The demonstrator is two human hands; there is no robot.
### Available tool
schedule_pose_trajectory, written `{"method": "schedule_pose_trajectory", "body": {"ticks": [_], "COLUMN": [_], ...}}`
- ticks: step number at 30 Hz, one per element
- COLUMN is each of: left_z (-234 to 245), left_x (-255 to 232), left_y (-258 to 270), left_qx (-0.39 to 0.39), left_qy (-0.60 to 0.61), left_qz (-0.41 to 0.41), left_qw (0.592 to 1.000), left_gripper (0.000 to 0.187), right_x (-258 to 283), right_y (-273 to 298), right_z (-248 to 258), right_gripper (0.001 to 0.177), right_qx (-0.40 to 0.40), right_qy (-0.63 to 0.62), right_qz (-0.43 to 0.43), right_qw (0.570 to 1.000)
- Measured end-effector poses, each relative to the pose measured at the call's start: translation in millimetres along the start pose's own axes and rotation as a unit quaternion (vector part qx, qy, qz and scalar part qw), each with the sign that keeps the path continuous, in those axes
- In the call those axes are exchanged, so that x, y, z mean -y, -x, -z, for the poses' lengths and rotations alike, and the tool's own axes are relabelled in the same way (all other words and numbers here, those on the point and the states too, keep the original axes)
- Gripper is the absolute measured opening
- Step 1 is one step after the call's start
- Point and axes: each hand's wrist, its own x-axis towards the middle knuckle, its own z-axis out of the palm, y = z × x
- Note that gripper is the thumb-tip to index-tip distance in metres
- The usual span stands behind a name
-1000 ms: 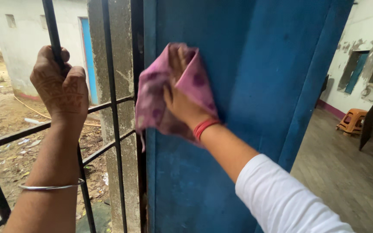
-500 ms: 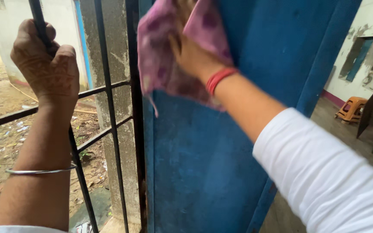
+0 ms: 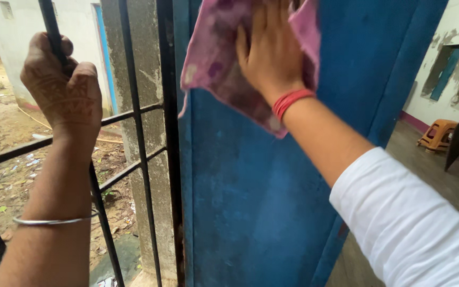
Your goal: The person wipes the surface of a blue door with a pink cloth, moving the cloth in various directions to cover different areas of the door frame and panel.
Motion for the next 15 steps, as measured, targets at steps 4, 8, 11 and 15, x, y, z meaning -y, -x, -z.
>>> {"method": "schedule_pose_trajectory", "body": {"ticks": [4, 8, 11, 15], "left_z": [-1, -4, -2, 0], "left_x": [4, 3, -3, -11], "left_y": [3, 5, 6, 6], "left_qx": [-0.002, -0.004, -0.005, -0.007], "left_qy": [0.028, 0.04, 0.032, 0.015], "left_qz": [-0.011, 0.004, -0.003, -0.014], "left_qw": [1.0, 0.999, 0.999, 1.0], "left_gripper": [0.028, 0.025, 0.022, 0.022], "right_x": [36, 66, 72, 60], "right_y": [21, 22, 12, -17], "right_z": [-8, -26, -30, -35], "right_gripper": [0.052, 0.062, 0.07, 0.082], "right_qx": [0.04, 0.092, 0.111, 0.184], "right_qy": [-0.043, 0.022, -0.079, -0.133], "right_qz": [-0.01, 0.079, 0.122, 0.148], "right_qw": [0.998, 0.992, 0.983, 0.963]}}
